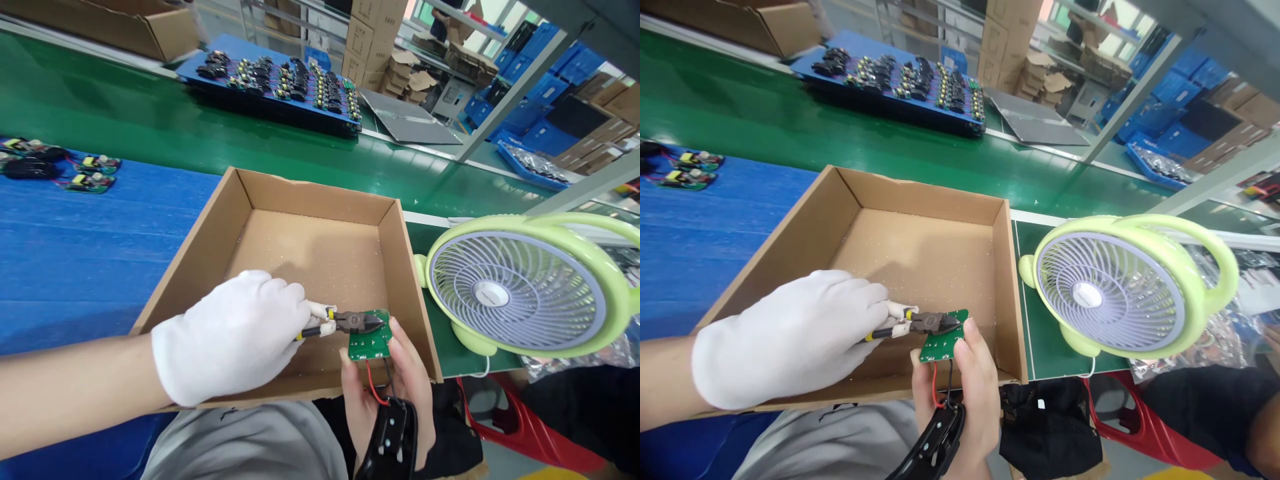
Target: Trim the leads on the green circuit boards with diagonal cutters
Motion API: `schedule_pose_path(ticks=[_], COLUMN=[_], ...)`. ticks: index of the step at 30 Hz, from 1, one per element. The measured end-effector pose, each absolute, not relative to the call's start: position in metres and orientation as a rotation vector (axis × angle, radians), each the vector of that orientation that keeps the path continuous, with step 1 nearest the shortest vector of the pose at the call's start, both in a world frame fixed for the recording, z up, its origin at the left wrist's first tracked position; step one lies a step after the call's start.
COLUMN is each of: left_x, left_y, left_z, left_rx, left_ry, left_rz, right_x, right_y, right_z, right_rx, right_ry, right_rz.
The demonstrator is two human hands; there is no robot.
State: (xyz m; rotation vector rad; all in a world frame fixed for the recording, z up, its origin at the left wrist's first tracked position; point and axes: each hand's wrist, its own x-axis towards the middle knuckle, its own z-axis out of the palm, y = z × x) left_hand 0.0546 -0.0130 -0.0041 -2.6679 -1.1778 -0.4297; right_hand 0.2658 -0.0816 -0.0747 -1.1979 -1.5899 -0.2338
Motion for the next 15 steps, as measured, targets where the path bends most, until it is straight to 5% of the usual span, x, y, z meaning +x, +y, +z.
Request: schedule_pose_path(ticks=[15], left_x=[0.0536], left_y=[-0.0107], left_z=[-0.0054], left_rx=[-2.892], left_ry=[-1.262], left_rz=[-0.276], right_x=[0.2731], right_y=[-0.0783], right_z=[-0.0814], right_rx=[-1.124], right_ry=[-1.511], right_rz=[-0.183])
